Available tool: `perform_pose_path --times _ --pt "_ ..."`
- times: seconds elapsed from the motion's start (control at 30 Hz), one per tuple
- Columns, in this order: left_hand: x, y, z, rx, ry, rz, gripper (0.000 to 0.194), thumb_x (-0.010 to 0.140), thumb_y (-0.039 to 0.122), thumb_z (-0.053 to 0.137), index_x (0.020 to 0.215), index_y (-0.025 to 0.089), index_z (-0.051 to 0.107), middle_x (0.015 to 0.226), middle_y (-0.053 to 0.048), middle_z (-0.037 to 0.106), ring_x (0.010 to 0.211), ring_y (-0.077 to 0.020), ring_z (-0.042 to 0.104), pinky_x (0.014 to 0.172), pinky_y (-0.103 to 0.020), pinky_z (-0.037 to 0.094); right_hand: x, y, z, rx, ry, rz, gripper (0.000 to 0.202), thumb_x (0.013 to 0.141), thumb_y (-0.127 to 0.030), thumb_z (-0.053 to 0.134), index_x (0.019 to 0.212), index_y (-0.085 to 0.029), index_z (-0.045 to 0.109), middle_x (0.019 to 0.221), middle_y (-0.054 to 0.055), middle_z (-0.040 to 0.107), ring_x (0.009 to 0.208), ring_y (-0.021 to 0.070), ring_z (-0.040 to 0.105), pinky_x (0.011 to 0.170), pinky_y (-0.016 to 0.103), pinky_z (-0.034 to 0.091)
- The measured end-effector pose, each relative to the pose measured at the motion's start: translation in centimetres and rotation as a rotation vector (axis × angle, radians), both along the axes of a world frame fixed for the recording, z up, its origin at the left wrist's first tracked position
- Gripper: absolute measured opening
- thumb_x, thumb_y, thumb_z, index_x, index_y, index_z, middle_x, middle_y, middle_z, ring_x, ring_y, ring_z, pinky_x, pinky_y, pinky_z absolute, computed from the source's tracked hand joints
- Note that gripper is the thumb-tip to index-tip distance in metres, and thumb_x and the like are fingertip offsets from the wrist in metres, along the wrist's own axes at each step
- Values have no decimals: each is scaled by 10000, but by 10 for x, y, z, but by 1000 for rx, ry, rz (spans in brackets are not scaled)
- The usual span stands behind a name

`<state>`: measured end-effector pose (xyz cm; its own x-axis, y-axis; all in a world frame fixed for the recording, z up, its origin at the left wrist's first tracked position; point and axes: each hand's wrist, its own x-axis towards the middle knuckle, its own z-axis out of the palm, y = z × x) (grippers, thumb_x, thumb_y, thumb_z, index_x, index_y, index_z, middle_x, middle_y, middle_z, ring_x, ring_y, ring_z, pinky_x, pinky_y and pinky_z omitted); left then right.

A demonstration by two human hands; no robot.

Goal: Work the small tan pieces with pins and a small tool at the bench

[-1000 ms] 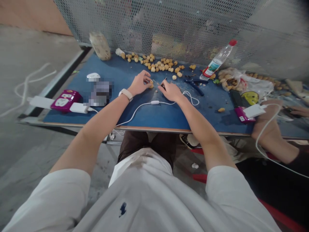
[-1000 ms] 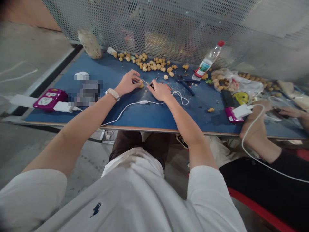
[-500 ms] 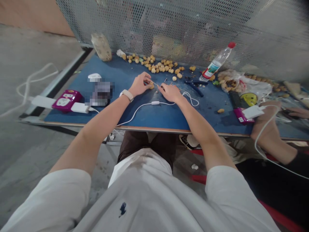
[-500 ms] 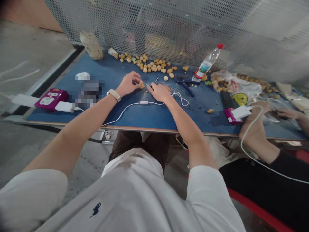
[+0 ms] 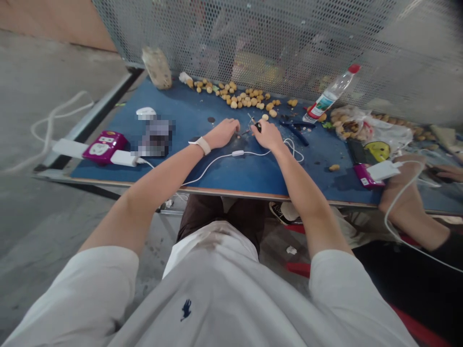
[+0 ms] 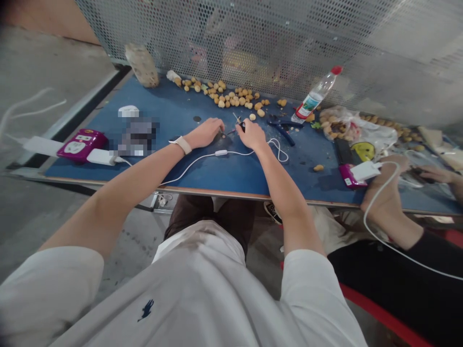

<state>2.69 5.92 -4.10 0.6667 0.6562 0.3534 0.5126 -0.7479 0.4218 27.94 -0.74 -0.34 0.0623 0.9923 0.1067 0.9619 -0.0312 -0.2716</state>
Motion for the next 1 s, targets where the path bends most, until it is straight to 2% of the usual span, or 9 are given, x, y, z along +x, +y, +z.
perform_pose_path --times 0.1,0.17,0.23,0.37,0.57,0.73,0.83,0.93,1.0 --pt "0 -21 15 18 115 -98 276 1172 205 569 1095 276 824 1112 -117 891 1139 -340 854 1118 -459 627 -2 -3 3 -7 -31 -1 531 1325 -615 577 1551 -208 832 1558 292 869 1443 509 784 1218 638 635" --pt "-3 -35 27 28 209 -172 323 1211 398 650 965 278 821 961 -91 865 994 -323 840 990 -446 612 -3 -5 5 -12 -51 -11 506 1319 -574 583 1550 -200 834 1564 300 869 1446 514 791 1222 644 636" --pt "-7 -47 37 36 310 -248 362 1137 526 799 875 276 807 911 -81 851 896 -312 815 881 -448 582 -3 -6 7 -14 -57 -22 491 1314 -559 587 1533 -196 835 1555 303 872 1444 512 796 1218 637 637" --pt "-8 -58 45 74 352 -347 350 1072 405 839 754 288 751 914 -81 844 883 -308 804 855 -465 565 -2 -6 6 -25 -42 -16 449 1299 -561 609 1448 -210 846 1523 297 882 1420 510 798 1191 625 639" --pt "0 -61 43 113 363 -295 292 1073 323 752 787 267 774 1050 -97 883 933 -299 810 811 -460 530 -4 -6 5 -18 -58 -23 446 1280 -557 607 1403 -214 865 1500 294 897 1370 512 816 1155 636 660" --pt "0 -63 41 84 308 -286 285 1094 361 751 825 269 770 1035 -88 865 935 -288 803 805 -446 531 -2 -7 5 -24 -60 -15 437 1263 -560 649 1417 -217 872 1497 290 902 1372 514 821 1159 642 665" --pt "-1 -60 38 37 231 -240 258 1137 439 758 942 270 757 1037 -81 843 982 -309 818 873 -449 575 0 -5 4 -21 -60 -28 427 1245 -556 707 1437 -211 868 1499 292 899 1388 520 822 1178 654 663" --pt "-5 -45 32 -18 124 -148 47 1125 302 723 1134 257 730 1135 -112 832 1139 -368 847 1053 -505 644 1 -4 3 -13 -57 -32 407 1223 -547 760 1439 -220 872 1510 272 901 1407 513 814 1188 666 668" --pt "-11 -27 25 -48 29 -92 166 1072 196 737 1222 255 696 1239 -149 822 1277 -419 841 1185 -575 650 0 -5 3 -15 -54 -31 395 1217 -529 775 1444 -220 870 1529 270 893 1434 515 806 1203 678 665"
